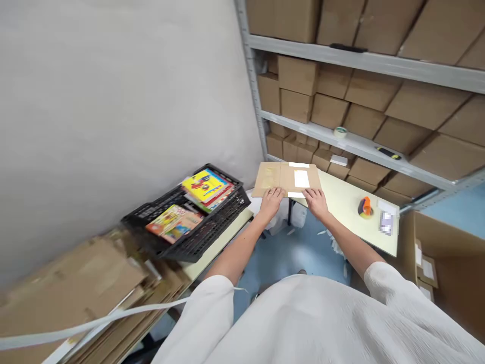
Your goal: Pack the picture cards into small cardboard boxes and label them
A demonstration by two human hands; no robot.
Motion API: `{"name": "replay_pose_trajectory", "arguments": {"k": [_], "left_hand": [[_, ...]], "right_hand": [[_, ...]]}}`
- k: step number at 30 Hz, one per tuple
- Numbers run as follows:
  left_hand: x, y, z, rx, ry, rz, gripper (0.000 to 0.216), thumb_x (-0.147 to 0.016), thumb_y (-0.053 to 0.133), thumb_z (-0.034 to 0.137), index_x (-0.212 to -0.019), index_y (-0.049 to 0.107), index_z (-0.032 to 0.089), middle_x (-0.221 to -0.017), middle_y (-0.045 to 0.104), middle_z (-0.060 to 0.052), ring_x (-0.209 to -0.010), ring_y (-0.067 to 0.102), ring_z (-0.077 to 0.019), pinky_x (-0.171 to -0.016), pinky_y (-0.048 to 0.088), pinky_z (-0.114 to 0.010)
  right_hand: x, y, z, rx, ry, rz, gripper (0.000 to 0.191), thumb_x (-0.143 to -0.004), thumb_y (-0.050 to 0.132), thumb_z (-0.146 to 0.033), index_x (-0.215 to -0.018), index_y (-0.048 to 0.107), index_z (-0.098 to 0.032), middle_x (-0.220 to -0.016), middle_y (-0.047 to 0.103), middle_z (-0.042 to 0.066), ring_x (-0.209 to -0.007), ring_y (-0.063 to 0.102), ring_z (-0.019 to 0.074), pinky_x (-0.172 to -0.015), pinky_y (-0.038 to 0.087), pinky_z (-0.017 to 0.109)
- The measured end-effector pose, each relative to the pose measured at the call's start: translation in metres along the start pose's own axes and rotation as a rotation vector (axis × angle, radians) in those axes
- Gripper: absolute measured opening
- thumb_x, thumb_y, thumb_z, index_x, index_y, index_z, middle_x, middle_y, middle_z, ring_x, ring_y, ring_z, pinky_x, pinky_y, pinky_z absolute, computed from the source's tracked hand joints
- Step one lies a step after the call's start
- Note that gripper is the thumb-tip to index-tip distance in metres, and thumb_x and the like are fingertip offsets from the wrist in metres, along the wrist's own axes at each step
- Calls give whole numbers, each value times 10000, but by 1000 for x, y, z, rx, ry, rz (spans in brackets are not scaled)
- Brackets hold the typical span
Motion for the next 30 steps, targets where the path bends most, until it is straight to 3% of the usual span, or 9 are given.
{"name": "replay_pose_trajectory", "arguments": {"k": [6, 13, 22, 30], "left_hand": [[-74, 61, 75, 70, 196, -148, 523, -1045, 390, 111, -1494, 624, 245, -1554, 644, -131, -1457, 554, -283, -1247, 375, -472], [-134, 122, 129, 199, 338, -317, 564, -1034, 390, 113, -1529, 609, 273, -1588, 619, -131, -1493, 525, -278, -1281, 330, -480], [-195, 208, 152, 272, 490, -476, 626, -1007, 398, 75, -1567, 578, 286, -1594, 616, -130, -1495, 530, -284, -1277, 347, -497], [-202, 263, 149, 290, 538, -631, 576, -1021, 426, 102, -1563, 573, 229, -1619, 579, -166, -1505, 522, -304, -1270, 368, -500]], "right_hand": [[64, 7, 85, 0, 239, -107, 562, -1092, 385, -214, -1640, 506, -252, -1586, 601, 143, -1392, 475, 322, -1175, 288, 474], [107, 17, 140, -44, 507, -240, 572, -1103, 348, -218, -1651, 507, -258, -1588, 599, 136, -1400, 479, 314, -1184, 300, 458], [115, 68, 196, -98, 731, -352, 533, -1130, 328, -273, -1603, 571, -234, -1579, 601, 129, -1378, 485, 309, -1168, 313, 418], [119, 110, 211, -165, 842, -433, 518, -1114, 393, -292, -1589, 593, -233, -1592, 587, 142, -1426, 469, 320, -1203, 306, 443]]}}
Point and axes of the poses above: each hand's wrist, its own x-axis away from the middle knuckle, its own y-axis out of the palm, z = x × y, the point moved 5 cm from there along -x, towards the middle knuckle
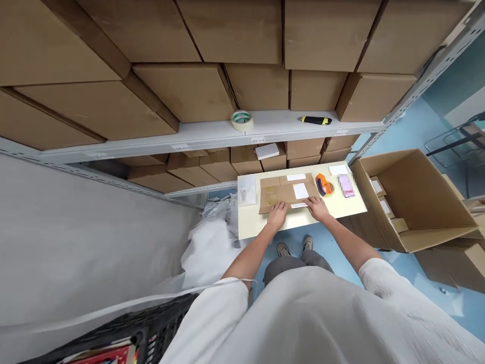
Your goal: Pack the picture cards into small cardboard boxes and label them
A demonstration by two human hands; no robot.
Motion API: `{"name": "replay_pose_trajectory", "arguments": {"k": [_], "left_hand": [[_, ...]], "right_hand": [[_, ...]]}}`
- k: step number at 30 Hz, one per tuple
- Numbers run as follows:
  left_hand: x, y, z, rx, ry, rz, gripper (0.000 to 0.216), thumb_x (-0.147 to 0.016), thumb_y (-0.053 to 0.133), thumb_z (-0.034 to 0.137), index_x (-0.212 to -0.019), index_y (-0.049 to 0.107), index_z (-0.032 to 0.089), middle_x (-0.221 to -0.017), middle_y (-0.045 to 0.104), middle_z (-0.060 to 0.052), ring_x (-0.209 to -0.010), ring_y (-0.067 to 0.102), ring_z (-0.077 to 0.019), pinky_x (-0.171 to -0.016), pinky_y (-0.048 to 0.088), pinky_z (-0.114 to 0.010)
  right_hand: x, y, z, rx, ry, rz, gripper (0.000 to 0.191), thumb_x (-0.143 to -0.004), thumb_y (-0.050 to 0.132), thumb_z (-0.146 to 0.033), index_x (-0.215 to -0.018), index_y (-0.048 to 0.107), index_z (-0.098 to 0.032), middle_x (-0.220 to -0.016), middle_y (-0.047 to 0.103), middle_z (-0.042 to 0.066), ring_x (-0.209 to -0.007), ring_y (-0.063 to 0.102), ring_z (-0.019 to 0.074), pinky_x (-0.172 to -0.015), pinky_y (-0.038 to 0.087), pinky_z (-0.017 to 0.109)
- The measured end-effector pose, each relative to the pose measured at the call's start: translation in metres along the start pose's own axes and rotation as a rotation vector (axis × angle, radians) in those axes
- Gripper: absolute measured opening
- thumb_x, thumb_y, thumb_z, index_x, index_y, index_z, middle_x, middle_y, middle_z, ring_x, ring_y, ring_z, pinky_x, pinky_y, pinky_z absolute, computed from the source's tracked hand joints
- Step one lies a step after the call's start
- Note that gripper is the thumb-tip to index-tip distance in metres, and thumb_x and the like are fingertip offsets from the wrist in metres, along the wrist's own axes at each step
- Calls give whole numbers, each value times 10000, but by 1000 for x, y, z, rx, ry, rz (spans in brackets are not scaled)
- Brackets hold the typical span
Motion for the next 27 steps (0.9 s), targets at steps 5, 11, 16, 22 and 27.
{"name": "replay_pose_trajectory", "arguments": {"k": [5, 11, 16, 22, 27], "left_hand": [[-3, 28, -7, 34, 3, -114, 522, -1052, 444, 155, -1555, 561, 225, -1600, 595, -155, -1495, 535, -289, -1269, 366, -481], [-9, 44, -19, 92, -80, -207, 457, -1071, 532, 360, -1504, 586, 221, -1549, 630, -158, -1439, 574, -331, -1214, 416, -495], [-25, 35, -42, 94, -205, -185, 385, -1069, 460, 246, -1410, 638, 212, -1522, 634, -144, -1396, 597, -297, -1170, 460, -435], [-45, 27, -73, 123, -337, -120, 448, -1045, 470, 229, -1467, 607, 169, -1617, 546, -170, -1436, 565, -306, -1211, 439, -427], [-53, 25, -91, 134, -417, -138, 510, -987, 534, 213, -1493, 594, 190, -1584, 584, -170, -1421, 573, -320, -1193, 460, -454]], "right_hand": [[-7, 27, 10, -17, 41, -122, 522, -1087, 434, -273, -1582, 595, -240, -1612, 565, 145, -1444, 475, 327, -1212, 319, 467], [-8, 47, 16, -36, 14, -299, 577, -992, 642, -331, -1557, 602, -221, -1668, 485, 176, -1472, 461, 360, -1226, 326, 508], [-27, 40, 27, -76, 83, -263, 431, -1082, 486, -348, -1455, 662, -222, -1615, 536, 149, -1422, 505, 339, -1185, 397, 486], [-69, 28, 43, -90, 198, -206, 451, -1078, 450, -325, -1468, 628, -185, -1635, 490, 178, -1425, 493, 353, -1161, 436, 482], [-92, 36, 51, -113, 283, -221, 453, -1052, 463, -330, -1463, 611, -208, -1634, 460, 197, -1426, 473, 365, -1106, 478, 533]]}}
Point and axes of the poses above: each hand's wrist, its own x-axis away from the middle knuckle, its own y-axis out of the palm, z = x × y, the point moved 5 cm from there along -x, towards the middle knuckle
